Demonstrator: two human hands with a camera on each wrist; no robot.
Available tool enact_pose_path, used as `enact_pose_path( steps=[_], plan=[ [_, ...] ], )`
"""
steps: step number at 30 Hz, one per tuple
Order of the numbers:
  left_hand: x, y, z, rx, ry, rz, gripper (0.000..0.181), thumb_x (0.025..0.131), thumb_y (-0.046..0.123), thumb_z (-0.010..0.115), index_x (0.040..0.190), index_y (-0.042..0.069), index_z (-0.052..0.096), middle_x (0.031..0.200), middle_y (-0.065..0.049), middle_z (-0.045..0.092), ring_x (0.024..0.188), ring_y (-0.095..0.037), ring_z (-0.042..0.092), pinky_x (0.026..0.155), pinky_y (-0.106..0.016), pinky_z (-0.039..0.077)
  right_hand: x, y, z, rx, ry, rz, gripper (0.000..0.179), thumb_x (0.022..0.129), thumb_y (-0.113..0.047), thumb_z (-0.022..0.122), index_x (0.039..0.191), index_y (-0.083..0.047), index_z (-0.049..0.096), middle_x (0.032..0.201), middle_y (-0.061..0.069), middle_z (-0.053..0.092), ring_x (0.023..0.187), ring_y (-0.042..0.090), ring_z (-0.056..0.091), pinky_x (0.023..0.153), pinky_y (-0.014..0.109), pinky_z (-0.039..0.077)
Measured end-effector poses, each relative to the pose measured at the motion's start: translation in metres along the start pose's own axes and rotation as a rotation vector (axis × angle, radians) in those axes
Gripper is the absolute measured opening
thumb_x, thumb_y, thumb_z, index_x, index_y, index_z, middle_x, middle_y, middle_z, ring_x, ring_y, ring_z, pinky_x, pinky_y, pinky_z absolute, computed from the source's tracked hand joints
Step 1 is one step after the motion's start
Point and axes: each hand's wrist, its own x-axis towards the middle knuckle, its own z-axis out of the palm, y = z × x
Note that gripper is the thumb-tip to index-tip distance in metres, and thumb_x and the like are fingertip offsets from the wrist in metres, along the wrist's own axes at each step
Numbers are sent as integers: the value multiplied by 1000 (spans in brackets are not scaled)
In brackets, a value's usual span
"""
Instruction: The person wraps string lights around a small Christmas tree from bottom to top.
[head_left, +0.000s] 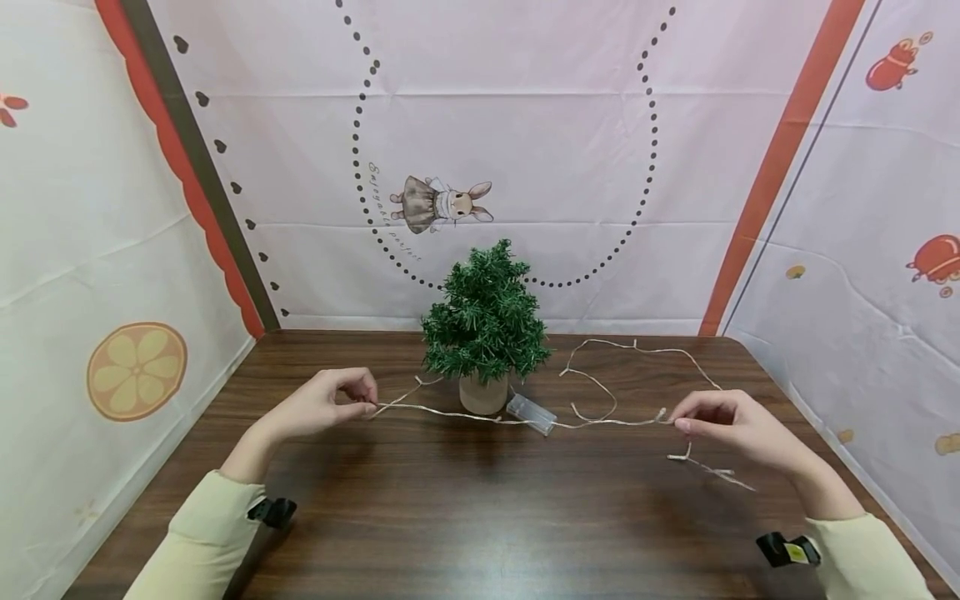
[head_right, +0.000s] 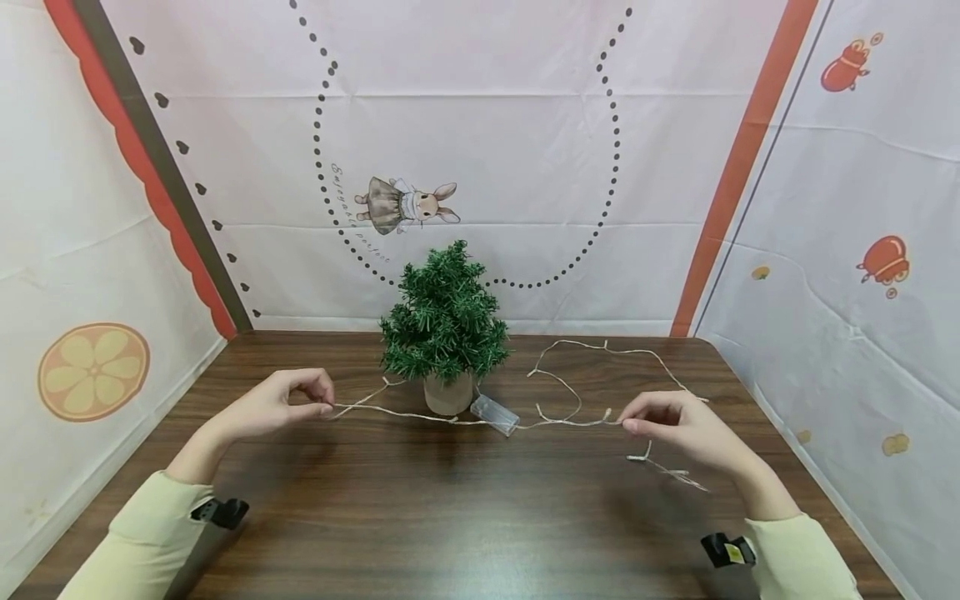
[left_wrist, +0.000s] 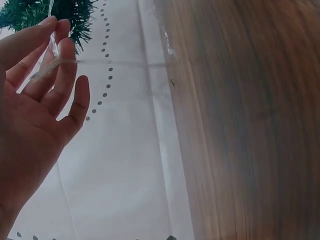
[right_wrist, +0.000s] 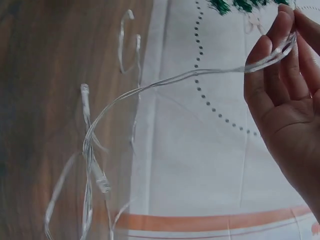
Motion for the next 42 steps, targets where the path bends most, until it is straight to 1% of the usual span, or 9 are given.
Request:
enact_pose_path(
  steps=[7, 14, 16, 18, 22, 29, 33, 37, 42],
  plan=[
    [8, 1, 2, 1, 17, -9, 11, 85, 16, 72, 90, 19, 62, 80, 5, 65, 74, -11, 62, 65, -30, 52, -3, -1, -15, 53, 43, -13, 20, 89, 11, 53, 96, -5, 65, 83, -8, 66, 74, 0, 61, 61, 24, 51],
    [8, 1, 2, 20, 42, -2, 11, 85, 15, 72, 89, 21, 63, 83, 4, 66, 77, -11, 62, 67, -25, 51, -8, -2, -27, 99, 76, -90, 24, 88, 18, 47, 97, 1, 62, 84, -7, 66, 75, 3, 63, 61, 23, 50],
    [8, -1, 2, 33, 46, 12, 10, 86, 14, 71, 90, 20, 64, 86, 3, 66, 79, -12, 62, 69, -26, 51, -10, 0, -32, 163, 67, -127, 30, 88, 21, 43, 99, 1, 61, 87, -6, 67, 78, 4, 64, 65, 21, 51],
    [8, -3, 2, 46, 50, 23, 8, 86, 14, 70, 90, 18, 65, 86, 2, 66, 77, -13, 61, 68, -26, 50, -11, 2, -35, 279, 42, -166, 36, 88, 23, 35, 103, 2, 60, 93, -4, 66, 83, 5, 64, 69, 19, 52],
    [8, -6, 1, 70, 55, 34, 6, 87, 15, 69, 89, 19, 65, 81, 4, 64, 70, -11, 56, 60, -27, 47, -12, 9, -41, 509, -9, -229, 49, 88, 26, 20, 109, 1, 57, 101, 1, 63, 91, 7, 62, 78, 19, 52],
    [5, -16, -2, 97, 56, 0, 8, 90, 17, 66, 87, 24, 62, 75, 1, 61, 64, -10, 52, 54, -25, 43, -15, 19, -49, 740, -33, -313, 51, 89, 23, 6, 112, 11, 50, 100, 9, 56, 89, 17, 54, 76, 25, 49],
    [5, -19, -4, 101, 57, -32, 8, 91, 15, 65, 88, 21, 61, 77, -2, 64, 69, -13, 58, 59, -25, 47, -15, 20, -53, 795, -62, -357, 51, 89, 22, 2, 110, 14, 47, 99, 12, 52, 84, 24, 47, 71, 32, 43],
    [5, -17, -5, 88, 90, -42, 6, 88, 8, 67, 88, 12, 62, 80, -5, 66, 74, -18, 62, 64, -27, 50, -15, 18, -56, 813, -94, -386, 51, 88, 22, 1, 110, 14, 46, 101, 14, 49, 85, 26, 44, 71, 35, 39],
    [6, 3, -10, 33, 151, 5, 9, 83, 1, 70, 86, 8, 64, 82, -7, 67, 75, -18, 64, 67, -26, 52, -14, 16, -58, 847, -128, -416, 54, 87, 21, -1, 109, 14, 47, 103, 15, 48, 91, 26, 44, 74, 35, 39]
  ],
)
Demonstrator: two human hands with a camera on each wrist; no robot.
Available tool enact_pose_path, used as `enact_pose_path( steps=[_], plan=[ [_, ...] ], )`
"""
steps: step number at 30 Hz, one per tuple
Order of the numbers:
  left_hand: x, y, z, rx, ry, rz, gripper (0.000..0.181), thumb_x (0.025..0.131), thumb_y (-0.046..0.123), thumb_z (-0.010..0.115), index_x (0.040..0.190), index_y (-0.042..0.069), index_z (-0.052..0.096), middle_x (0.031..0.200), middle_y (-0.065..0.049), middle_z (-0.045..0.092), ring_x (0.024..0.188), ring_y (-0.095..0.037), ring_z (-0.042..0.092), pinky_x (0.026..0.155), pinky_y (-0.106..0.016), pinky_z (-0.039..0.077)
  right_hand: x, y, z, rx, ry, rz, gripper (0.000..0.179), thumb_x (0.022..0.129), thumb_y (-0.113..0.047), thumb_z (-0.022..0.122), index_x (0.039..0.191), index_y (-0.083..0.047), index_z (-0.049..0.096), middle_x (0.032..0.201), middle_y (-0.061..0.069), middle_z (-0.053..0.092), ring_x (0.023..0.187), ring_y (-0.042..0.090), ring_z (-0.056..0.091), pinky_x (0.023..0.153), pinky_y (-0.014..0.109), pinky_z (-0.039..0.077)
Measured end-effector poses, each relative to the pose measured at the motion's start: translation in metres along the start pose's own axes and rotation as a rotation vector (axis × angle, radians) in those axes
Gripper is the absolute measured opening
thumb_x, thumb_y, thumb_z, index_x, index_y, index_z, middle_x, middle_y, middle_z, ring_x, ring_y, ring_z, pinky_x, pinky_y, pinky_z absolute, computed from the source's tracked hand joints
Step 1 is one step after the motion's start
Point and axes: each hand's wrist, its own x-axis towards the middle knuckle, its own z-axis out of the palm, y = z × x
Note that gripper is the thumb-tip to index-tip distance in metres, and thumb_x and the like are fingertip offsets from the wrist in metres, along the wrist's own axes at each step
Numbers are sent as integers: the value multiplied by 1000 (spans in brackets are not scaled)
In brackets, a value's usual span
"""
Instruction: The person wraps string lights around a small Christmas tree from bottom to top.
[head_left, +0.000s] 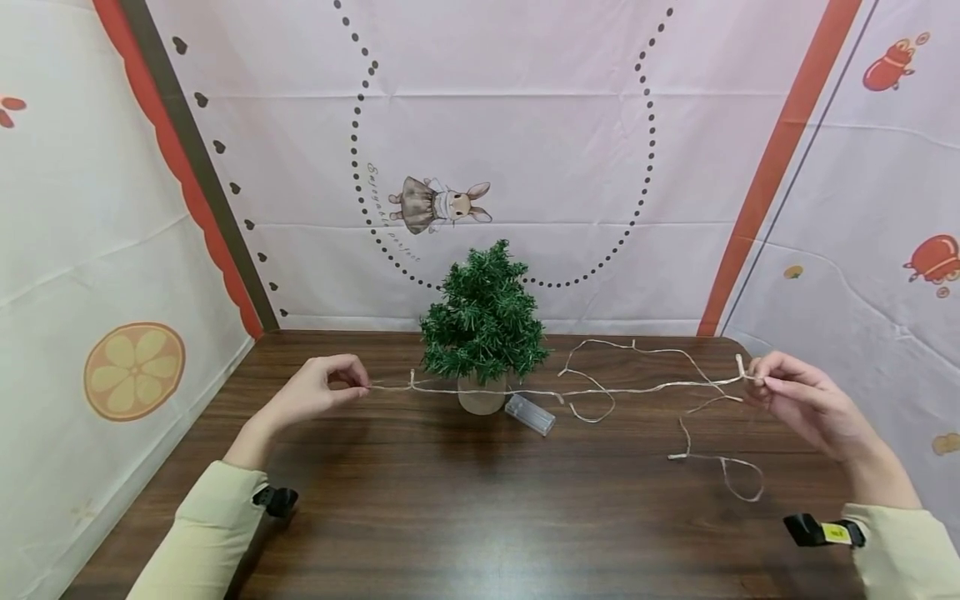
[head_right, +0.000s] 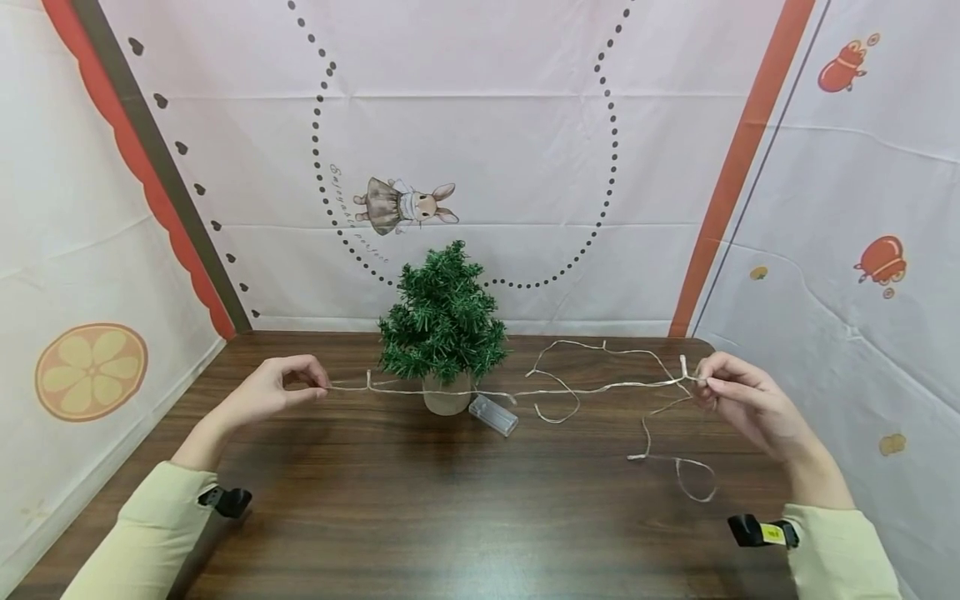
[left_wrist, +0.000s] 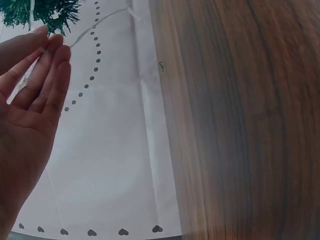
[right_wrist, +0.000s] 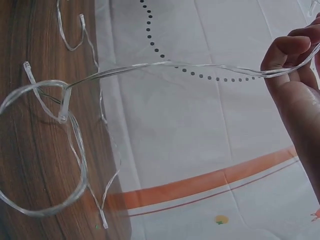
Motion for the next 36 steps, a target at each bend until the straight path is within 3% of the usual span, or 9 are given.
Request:
enact_pose_path(
  steps=[5, 13, 19, 24, 29, 32, 36],
  plan=[
    [2, 12, -4, -92, 65, 39, 9, 81, 1, 72, 84, 6, 65, 84, -9, 67, 75, -17, 64, 64, -27, 52, 2, 0, -2, 44, -29, -14, 55, 84, 19, -4, 107, 15, 46, 101, 17, 47, 81, 30, 32, 69, 38, 30],
    [8, -19, 1, -293, 126, 106, 9, 81, 3, 73, 85, 8, 66, 93, -9, 65, 81, -17, 63, 65, -26, 52, 7, 0, -4, 113, -79, -39, 48, 85, 13, 1, 104, 15, 45, 87, 18, 30, 75, 29, 25, 65, 38, 19],
    [17, -17, 0, -431, 140, 128, 9, 82, -1, 70, 89, -1, 64, 95, -15, 63, 84, -17, 66, 72, -25, 56, 11, -1, -4, 115, -48, -90, 43, 84, 11, 2, 95, 14, 43, 82, 15, 29, 74, 28, 26, 63, 36, 20],
    [25, -15, 0, -479, 148, 123, 10, 83, -1, 69, 90, -3, 63, 96, -13, 64, 86, -17, 67, 74, -28, 56, 14, -1, -6, 147, -22, -134, 43, 87, 8, 3, 96, 15, 44, 79, 14, 28, 73, 27, 26, 63, 34, 19],
    [31, -15, 1, -466, 181, 114, 8, 85, 0, 68, 92, 0, 64, 96, -15, 65, 84, -14, 66, 70, -25, 55, 16, -3, -10, 186, 43, -141, 51, 92, 7, -2, 102, 18, 47, 80, 15, 30, 74, 27, 25, 64, 32, 17],
    [36, -11, 0, -467, 203, 124, 7, 86, -1, 66, 92, 1, 65, 96, -17, 65, 82, -13, 65, 67, -23, 54, 16, -6, -9, 170, 146, -126, 52, 95, 9, 0, 104, 18, 51, 84, 17, 45, 79, 28, 40, 68, 28, 35],
    [44, -4, -2, -483, 238, 127, 7, 86, -2, 66, 92, 0, 65, 95, -12, 67, 83, -13, 65, 67, -22, 53, 17, -10, -5, 83, 279, -113, 40, 97, 14, 16, 107, 15, 55, 99, 19, 62, 95, 24, 60, 89, 29, 50]
  ],
)
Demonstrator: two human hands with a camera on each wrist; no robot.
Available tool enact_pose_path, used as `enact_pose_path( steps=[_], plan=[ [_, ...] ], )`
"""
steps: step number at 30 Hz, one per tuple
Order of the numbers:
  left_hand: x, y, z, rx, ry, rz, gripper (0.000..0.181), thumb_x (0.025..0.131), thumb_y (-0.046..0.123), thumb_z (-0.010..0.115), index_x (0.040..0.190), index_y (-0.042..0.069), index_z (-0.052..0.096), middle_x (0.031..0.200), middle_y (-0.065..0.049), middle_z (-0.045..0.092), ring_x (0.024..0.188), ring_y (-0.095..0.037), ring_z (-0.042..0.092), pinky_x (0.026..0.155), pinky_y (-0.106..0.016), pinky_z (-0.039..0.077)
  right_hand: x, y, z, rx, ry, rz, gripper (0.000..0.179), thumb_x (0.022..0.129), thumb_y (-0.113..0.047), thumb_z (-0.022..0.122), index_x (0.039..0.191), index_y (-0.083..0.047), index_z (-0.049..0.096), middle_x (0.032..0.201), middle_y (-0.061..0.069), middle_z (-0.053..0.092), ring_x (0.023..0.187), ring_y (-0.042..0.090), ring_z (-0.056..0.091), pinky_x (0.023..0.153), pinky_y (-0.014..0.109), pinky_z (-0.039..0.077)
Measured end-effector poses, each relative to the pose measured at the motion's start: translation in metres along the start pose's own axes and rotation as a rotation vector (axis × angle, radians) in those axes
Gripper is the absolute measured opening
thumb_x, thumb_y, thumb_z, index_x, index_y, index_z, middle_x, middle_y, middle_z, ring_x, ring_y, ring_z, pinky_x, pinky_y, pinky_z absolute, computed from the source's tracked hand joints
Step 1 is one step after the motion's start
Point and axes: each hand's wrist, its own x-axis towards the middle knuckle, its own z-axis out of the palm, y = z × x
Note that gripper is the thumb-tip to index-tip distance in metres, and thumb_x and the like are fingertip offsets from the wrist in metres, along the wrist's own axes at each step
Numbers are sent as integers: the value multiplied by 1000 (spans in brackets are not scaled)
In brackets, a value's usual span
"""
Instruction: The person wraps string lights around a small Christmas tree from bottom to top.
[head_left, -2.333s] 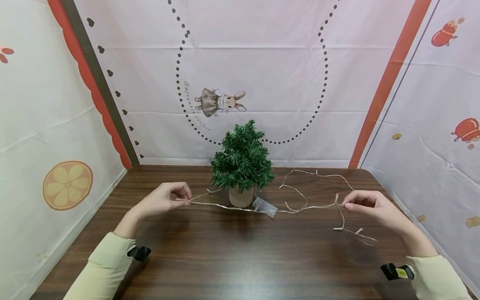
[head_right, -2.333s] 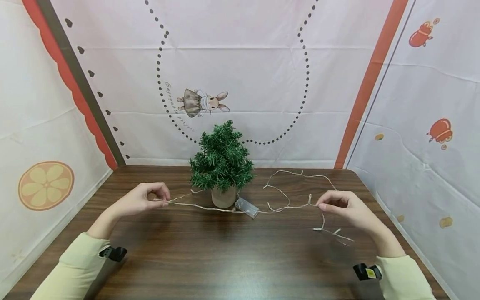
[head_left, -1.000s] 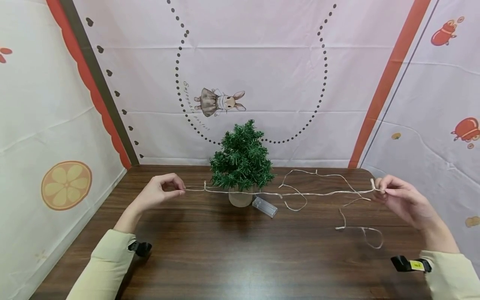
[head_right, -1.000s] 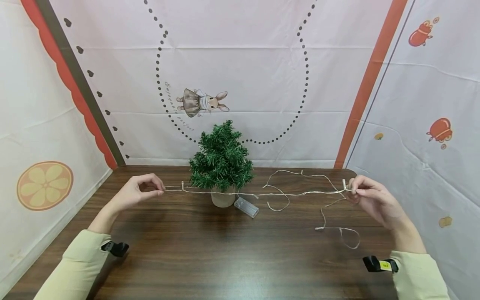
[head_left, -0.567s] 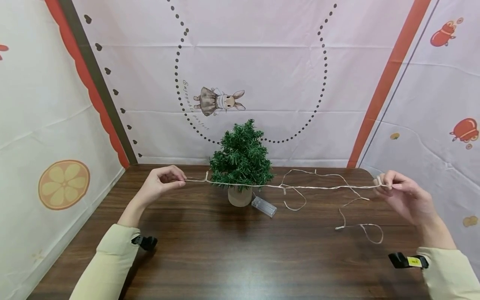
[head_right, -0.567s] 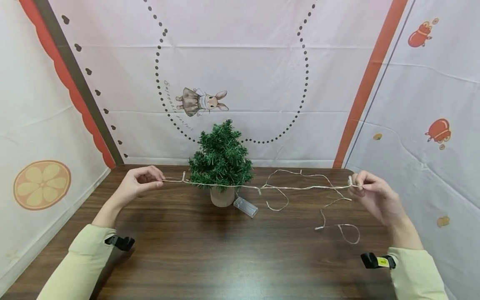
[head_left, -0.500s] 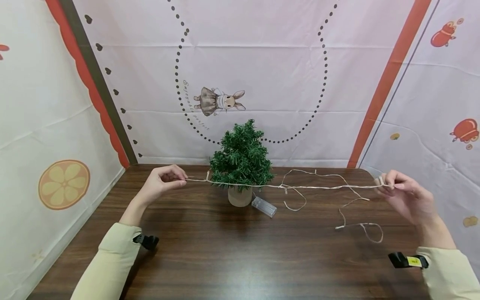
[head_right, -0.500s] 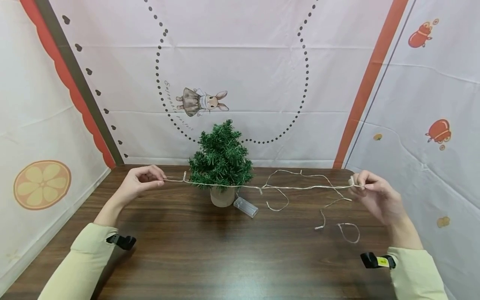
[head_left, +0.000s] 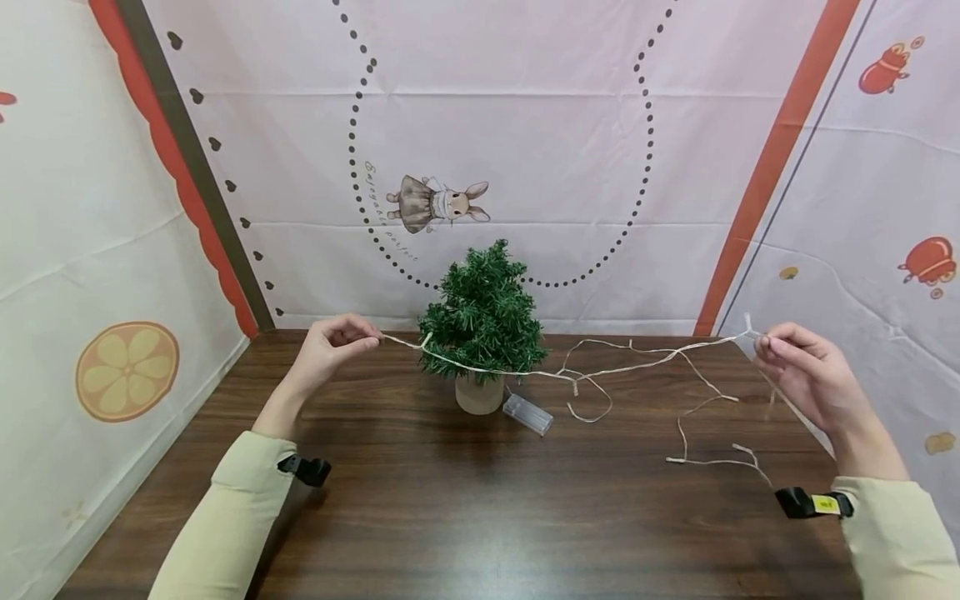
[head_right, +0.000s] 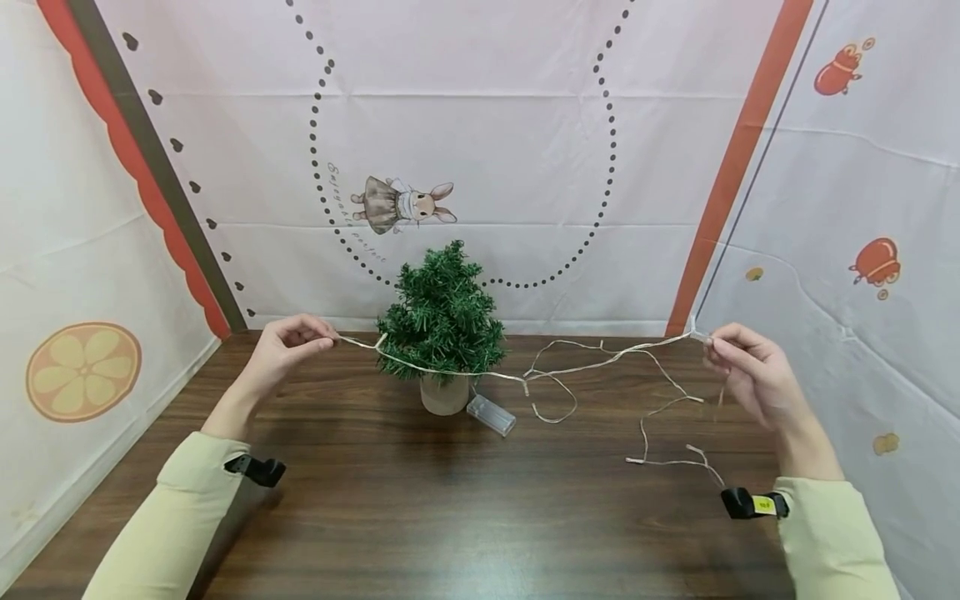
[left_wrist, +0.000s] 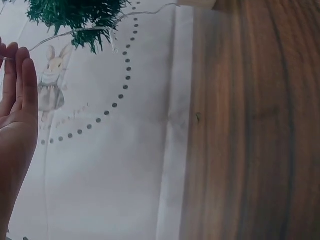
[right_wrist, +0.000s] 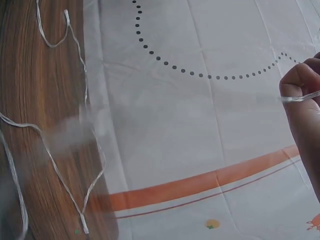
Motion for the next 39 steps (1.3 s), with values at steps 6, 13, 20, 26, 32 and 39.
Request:
enact_pose_path(
  steps=[6, 13, 20, 26, 32, 39],
  plan=[
    [16, 11, 8, -49, 12, 5, 7, 86, 2, 68, 92, 0, 64, 93, -5, 68, 85, -17, 66, 73, -23, 54, 7, 0, 5, -243, 62, -37, 32, 95, 17, 30, 108, 11, 58, 101, 12, 65, 87, 13, 62, 82, 22, 53],
    [31, 17, 16, -140, -14, 87, 7, 85, -4, 65, 90, 1, 65, 92, -3, 69, 81, -14, 67, 71, -23, 55, 13, 3, 4, -234, 168, -121, 27, 96, 14, 32, 106, 9, 57, 97, 11, 64, 81, 13, 57, 74, 20, 50],
    [34, 13, 26, -176, -43, 128, 10, 85, -9, 63, 89, 0, 65, 94, -2, 69, 84, -13, 67, 73, -23, 55, 19, 2, 3, -134, 324, -287, 16, 96, 8, 39, 99, 10, 55, 91, 15, 60, 79, 17, 55, 61, 21, 42],
    [33, 10, 38, -130, -40, 83, 8, 86, -3, 65, 92, 3, 67, 95, -2, 69, 84, -13, 66, 73, -22, 54, 27, -2, 2, -26, 371, -322, 12, 95, 9, 41, 99, 14, 52, 90, 17, 57, 75, 19, 50, 58, 23, 38],
    [32, 8, 47, -42, -59, 17, 10, 88, 1, 65, 96, 3, 69, 97, -14, 66, 77, -11, 63, 66, -21, 52, 35, -3, -2, 10, 438, -372, 9, 94, 9, 44, 98, 14, 50, 86, 18, 55, 70, 20, 45, 55, 23, 34],
    [33, 12, 57, 66, -56, 1, 12, 85, 4, 69, 96, 1, 72, 97, -11, 65, 74, -22, 58, 62, -21, 48, 41, -3, -1, -17, 467, -360, 8, 92, 9, 47, 97, 13, 52, 86, 17, 57, 70, 19, 48, 54, 22, 35]
  ],
)
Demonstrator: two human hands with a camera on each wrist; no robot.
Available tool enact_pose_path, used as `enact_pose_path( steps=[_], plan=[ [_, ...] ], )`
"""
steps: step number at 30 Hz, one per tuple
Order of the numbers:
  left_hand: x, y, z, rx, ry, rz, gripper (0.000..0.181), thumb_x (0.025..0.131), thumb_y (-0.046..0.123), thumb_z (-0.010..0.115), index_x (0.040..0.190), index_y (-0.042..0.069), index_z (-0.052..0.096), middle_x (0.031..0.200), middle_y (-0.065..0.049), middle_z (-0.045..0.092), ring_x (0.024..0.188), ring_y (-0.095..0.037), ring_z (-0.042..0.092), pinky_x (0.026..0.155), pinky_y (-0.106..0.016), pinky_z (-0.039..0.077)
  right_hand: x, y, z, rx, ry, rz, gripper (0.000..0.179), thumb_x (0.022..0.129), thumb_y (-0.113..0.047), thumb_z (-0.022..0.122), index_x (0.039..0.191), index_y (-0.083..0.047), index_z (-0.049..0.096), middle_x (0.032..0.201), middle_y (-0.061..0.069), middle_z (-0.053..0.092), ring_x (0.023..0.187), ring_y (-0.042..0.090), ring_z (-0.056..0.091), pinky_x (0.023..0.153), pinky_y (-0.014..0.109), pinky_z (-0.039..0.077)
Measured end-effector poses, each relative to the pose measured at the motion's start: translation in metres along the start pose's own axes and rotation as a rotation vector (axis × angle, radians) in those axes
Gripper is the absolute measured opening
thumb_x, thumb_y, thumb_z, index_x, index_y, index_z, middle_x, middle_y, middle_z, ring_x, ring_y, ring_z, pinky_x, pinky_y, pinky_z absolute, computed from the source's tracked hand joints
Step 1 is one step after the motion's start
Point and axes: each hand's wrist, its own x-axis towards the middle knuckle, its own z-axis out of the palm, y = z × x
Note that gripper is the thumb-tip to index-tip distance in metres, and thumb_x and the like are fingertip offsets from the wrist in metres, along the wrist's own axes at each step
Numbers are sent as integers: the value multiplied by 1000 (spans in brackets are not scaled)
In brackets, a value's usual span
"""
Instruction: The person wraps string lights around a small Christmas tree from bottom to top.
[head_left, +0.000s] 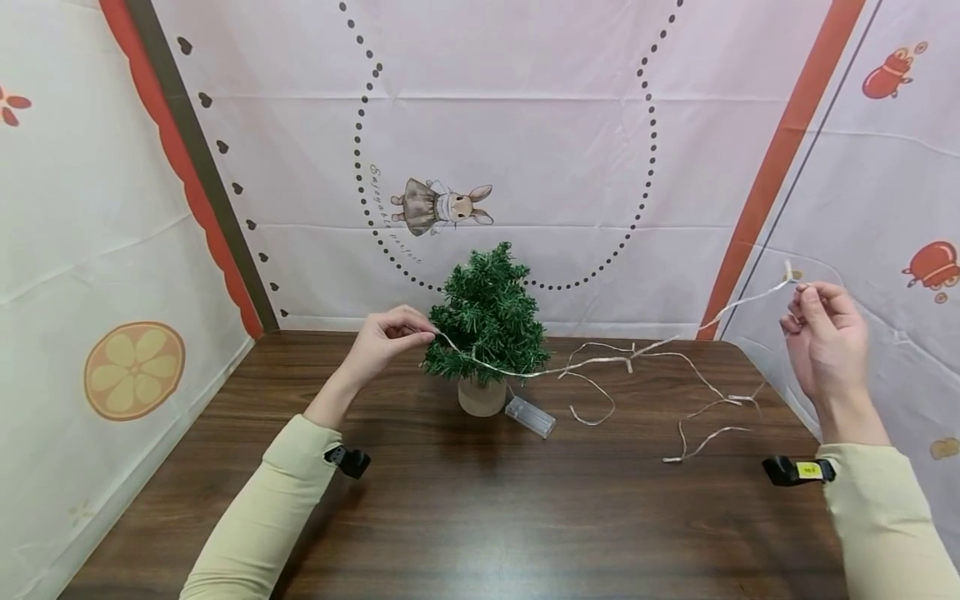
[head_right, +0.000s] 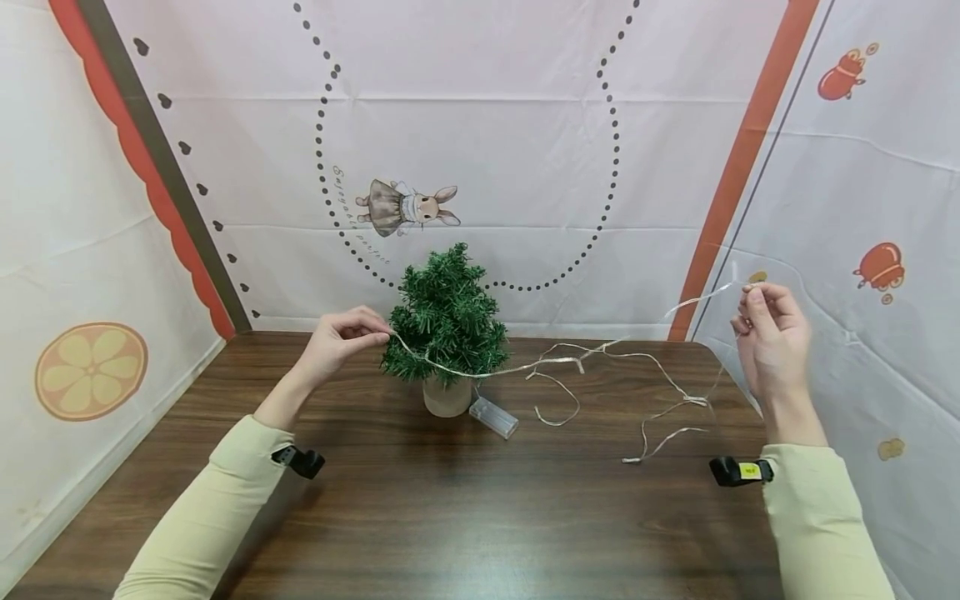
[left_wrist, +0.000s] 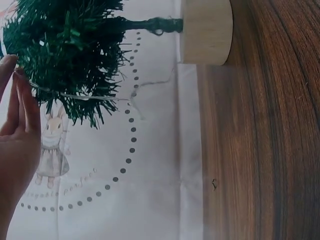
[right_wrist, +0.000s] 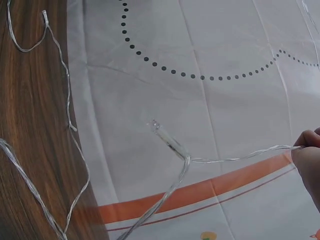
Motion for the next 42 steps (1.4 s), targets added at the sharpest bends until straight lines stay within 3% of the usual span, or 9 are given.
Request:
enact_pose_path(
  steps=[7, 14, 20, 24, 28, 32, 36, 42],
  plan=[
    [0, -2, 8, 167, -17, 18, 9, 83, 17, 73, 91, 15, 77, 92, 0, 64, 72, -15, 49, 58, -26, 39, -1, 5, 3, -44, -19, 28, 9, 92, 8, 48, 96, 12, 55, 91, 16, 59, 73, 17, 50, 56, 20, 39],
    [3, 2, 18, 393, 53, 105, 6, 80, 22, 77, 85, 23, 75, 79, 6, 64, 70, -14, 45, 58, -24, 38, -3, 6, 4, -18, -25, 39, 11, 93, 9, 46, 97, 13, 56, 89, 16, 59, 73, 18, 50, 56, 21, 36],
    [4, 1, 23, 484, 73, 115, 7, 79, 23, 78, 84, 26, 75, 68, 8, 58, 67, -14, 39, 64, -27, 31, -4, 7, 2, -10, -58, 73, 13, 93, 9, 46, 99, 14, 56, 91, 16, 60, 75, 19, 51, 56, 22, 36],
    [2, 1, 24, 491, 82, 94, 10, 77, 24, 79, 85, 27, 75, 65, 3, 47, 67, -14, 35, 71, -32, 24, -4, 7, 2, -30, -55, 73, 13, 94, 8, 46, 98, 13, 57, 91, 15, 60, 75, 18, 51, 56, 22, 36],
    [-1, 1, 25, 494, 89, 84, 12, 76, 24, 80, 86, 28, 75, 70, 2, 49, 66, -15, 38, 72, -32, 25, -5, 6, 2, -47, -52, 69, 14, 94, 8, 45, 98, 12, 57, 90, 15, 60, 75, 17, 51, 57, 21, 36],
    [-3, 0, 25, 482, 100, 72, 12, 77, 28, 79, 88, 30, 74, 72, 1, 50, 66, -15, 40, 65, -27, 31, -5, 7, 3, -60, -50, 69, 15, 94, 8, 44, 98, 12, 58, 89, 15, 60, 75, 17, 51, 57, 21, 35],
    [-6, 0, 22, 410, 111, 62, 14, 78, 27, 78, 92, 28, 74, 76, -2, 52, 67, -17, 43, 56, -24, 37, -6, 8, 4, -56, -41, 69, 16, 95, 8, 43, 97, 12, 58, 88, 15, 60, 74, 17, 50, 56, 21, 31],
    [-11, 1, 18, 309, 102, 36, 16, 81, 24, 76, 97, 23, 74, 84, -6, 55, 75, -15, 49, 60, -23, 46, -6, 7, 5, -56, -46, 74, 17, 95, 8, 42, 97, 12, 58, 87, 16, 60, 73, 17, 49, 56, 22, 29]
  ],
)
